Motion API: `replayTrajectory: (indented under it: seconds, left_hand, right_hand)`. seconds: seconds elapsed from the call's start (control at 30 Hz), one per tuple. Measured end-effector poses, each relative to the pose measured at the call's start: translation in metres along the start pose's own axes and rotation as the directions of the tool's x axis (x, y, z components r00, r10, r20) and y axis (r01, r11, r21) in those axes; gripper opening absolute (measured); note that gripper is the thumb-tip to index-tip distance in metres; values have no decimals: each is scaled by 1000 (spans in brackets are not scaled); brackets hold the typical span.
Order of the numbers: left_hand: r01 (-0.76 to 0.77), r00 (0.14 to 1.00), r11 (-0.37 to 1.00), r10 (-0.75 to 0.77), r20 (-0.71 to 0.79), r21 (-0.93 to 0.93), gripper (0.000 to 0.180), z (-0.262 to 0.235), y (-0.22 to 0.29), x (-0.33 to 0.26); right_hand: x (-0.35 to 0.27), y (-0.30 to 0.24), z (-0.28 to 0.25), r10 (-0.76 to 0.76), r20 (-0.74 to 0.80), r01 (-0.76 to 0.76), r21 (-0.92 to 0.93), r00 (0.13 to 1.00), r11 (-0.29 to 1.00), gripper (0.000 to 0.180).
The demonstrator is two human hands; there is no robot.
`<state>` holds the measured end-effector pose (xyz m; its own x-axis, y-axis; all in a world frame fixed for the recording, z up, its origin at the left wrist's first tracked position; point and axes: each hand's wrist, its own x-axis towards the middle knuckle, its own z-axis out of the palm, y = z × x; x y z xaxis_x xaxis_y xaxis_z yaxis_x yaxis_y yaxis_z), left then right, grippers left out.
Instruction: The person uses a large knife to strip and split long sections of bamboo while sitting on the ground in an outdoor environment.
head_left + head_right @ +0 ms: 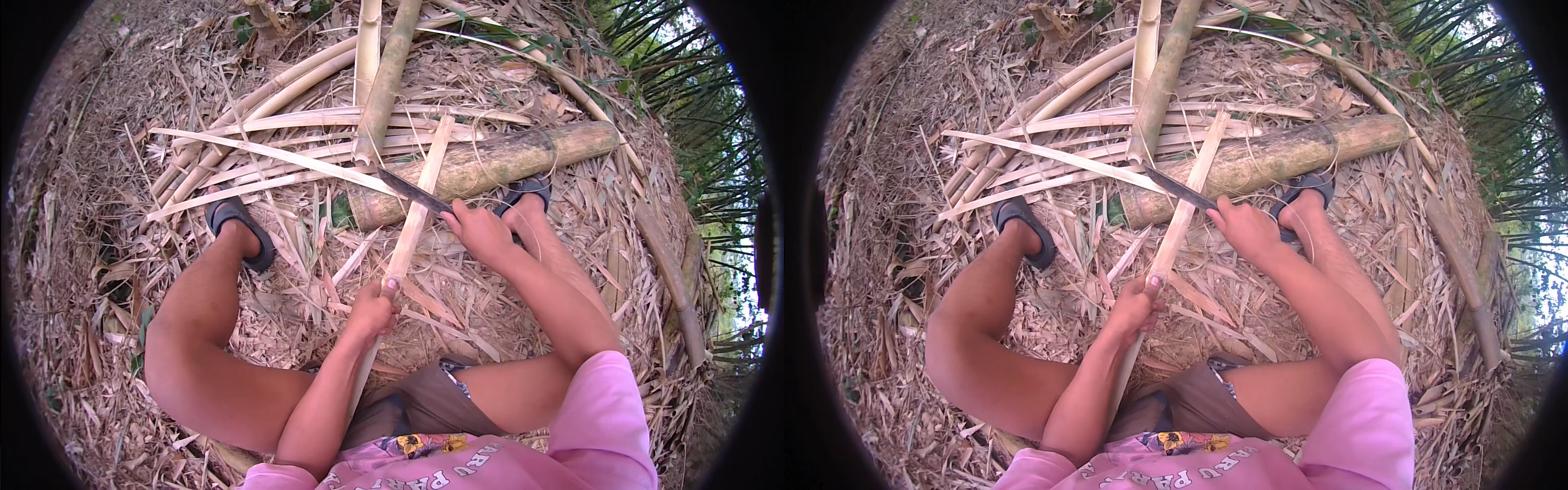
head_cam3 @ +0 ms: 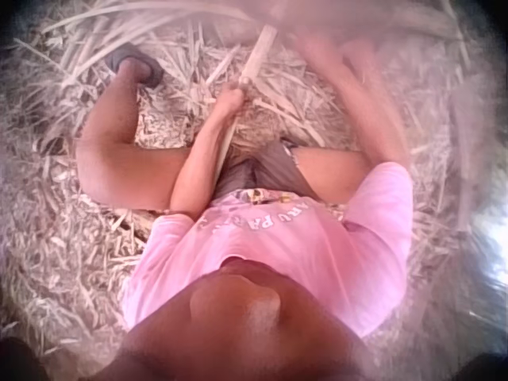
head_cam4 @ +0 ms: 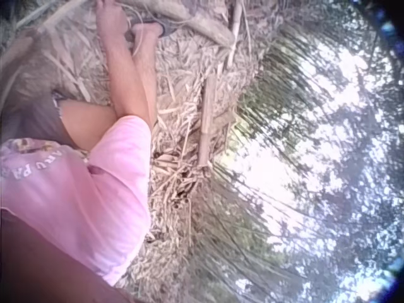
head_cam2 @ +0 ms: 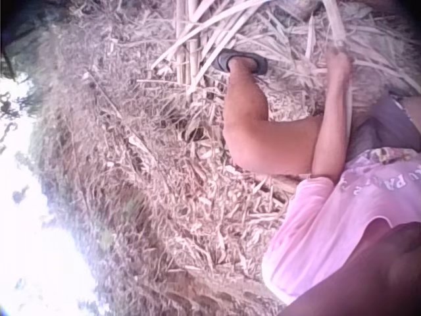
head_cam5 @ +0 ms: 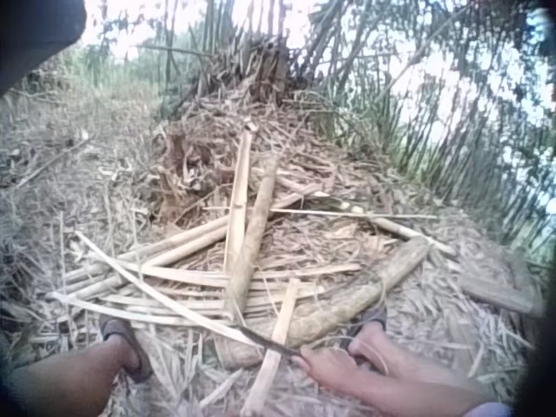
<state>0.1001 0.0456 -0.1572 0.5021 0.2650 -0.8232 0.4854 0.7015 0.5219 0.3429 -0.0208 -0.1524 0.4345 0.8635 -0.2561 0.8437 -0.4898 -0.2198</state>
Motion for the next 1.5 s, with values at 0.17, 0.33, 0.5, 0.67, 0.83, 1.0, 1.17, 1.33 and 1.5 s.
replayTrajectory:
  seconds: [0.17, 0.33, 0.5, 0.67, 0.83, 1.0, 1.17, 1.33, 1.5]
  left_hand:
    - [-16, 998, 999, 18, -59, 42, 26, 3, -4, 2]
    - [-31, 996, 997, 37, -87, 63, 24, 3, 0, -2]
    - [-106, 983, 980, 129, -130, 171, 25, 0, -13, 8]
    - [-249, 910, 840, 374, -181, 482, 29, 0, -27, 16]
    - [-247, 895, 807, 403, -193, 537, 30, 5, -20, 10]
    - [-252, 863, 746, 461, -205, 616, 30, 8, -15, 5]
    - [-235, 874, 730, 448, -190, 642, 30, 8, -12, 3]
    - [-249, 849, 708, 488, -203, 661, 30, 12, -11, -1]
    - [-236, 848, 666, 496, -184, 707, 29, 11, -12, -1]
  right_hand:
    - [-36, -21, 2, -213, 92, 216, -28, 973, 976, 33]
    - [1, 10, 9, -80, -61, 81, 21, 995, 996, 34]
    - [-22, -14, -4, -170, 108, 169, 13, 980, 986, 34]
    - [-12, -10, -7, -145, 83, 143, 38, 986, 989, 35]
    - [5, 3, 2, -80, 6, 79, 29, 997, 996, 34]
    - [-42, -33, -10, -222, 178, 225, 0, 959, 974, 35]
    - [0, -1, -1, -37, 26, 35, 63, 999, 997, 37]
    - [-14, -19, -9, -98, 119, 90, 71, 988, 993, 36]
    - [-35, -39, -13, -175, 138, 169, 59, 975, 984, 35]
